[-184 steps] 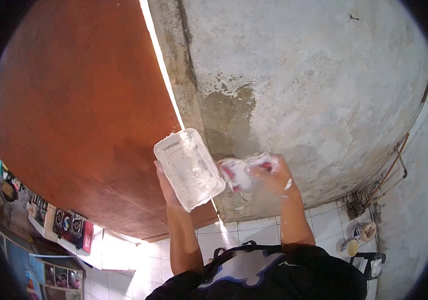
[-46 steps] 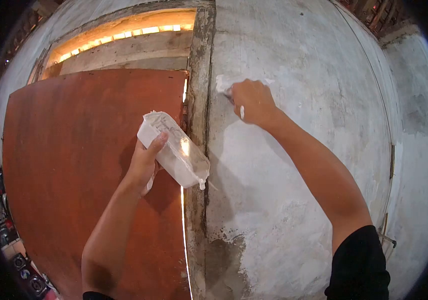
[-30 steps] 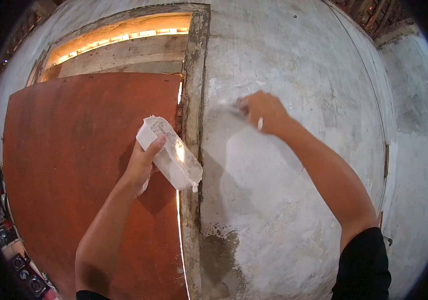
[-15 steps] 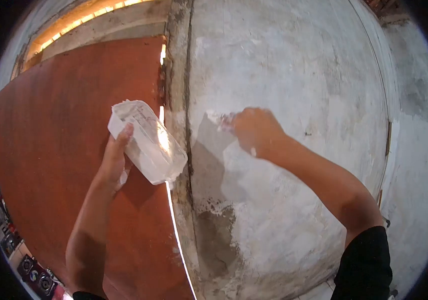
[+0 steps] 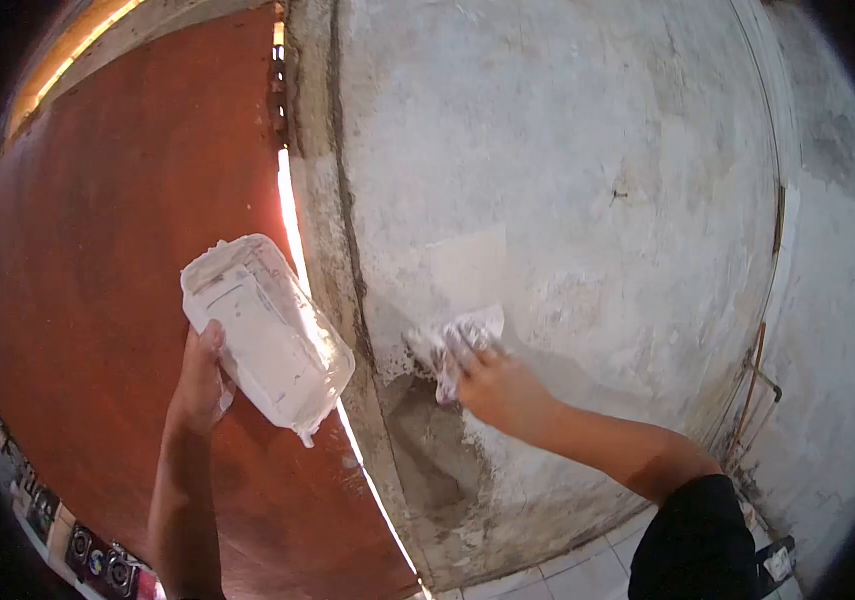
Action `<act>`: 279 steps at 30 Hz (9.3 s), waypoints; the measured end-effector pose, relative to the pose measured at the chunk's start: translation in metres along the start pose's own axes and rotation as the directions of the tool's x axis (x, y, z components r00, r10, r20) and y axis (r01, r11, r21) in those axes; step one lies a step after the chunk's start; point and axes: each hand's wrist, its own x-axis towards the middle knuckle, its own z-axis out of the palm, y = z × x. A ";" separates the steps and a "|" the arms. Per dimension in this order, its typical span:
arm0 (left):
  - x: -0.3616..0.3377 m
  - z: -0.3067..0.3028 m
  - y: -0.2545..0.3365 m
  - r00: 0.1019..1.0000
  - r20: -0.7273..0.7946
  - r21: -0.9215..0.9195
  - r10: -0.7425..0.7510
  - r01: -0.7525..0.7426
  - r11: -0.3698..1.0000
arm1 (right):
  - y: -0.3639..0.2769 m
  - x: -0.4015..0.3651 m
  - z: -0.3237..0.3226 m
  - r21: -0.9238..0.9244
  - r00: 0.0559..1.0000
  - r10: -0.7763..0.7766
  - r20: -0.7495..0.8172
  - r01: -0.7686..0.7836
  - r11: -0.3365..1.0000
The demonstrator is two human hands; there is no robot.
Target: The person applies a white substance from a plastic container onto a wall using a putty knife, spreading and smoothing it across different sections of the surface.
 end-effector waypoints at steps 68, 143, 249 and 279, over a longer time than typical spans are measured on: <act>-0.036 -0.021 -0.092 0.957 0.079 -0.033 -0.278 0.282 0.959 | 0.020 -0.053 -0.011 0.213 0.918 0.365 0.154 -0.392 0.895; -0.114 0.033 -0.178 0.904 0.033 -0.123 -0.426 0.426 0.896 | -0.062 -0.132 0.056 0.127 0.864 0.402 0.304 -0.455 0.881; -0.261 0.002 -0.282 0.715 0.027 0.003 -0.699 0.699 0.715 | -0.387 -0.360 0.203 0.322 0.324 0.679 0.659 -0.937 0.135; -0.207 0.080 -0.271 0.698 0.028 -0.318 -0.715 0.684 0.656 | -0.153 -0.185 -0.018 0.677 0.081 0.765 0.638 -0.532 -0.508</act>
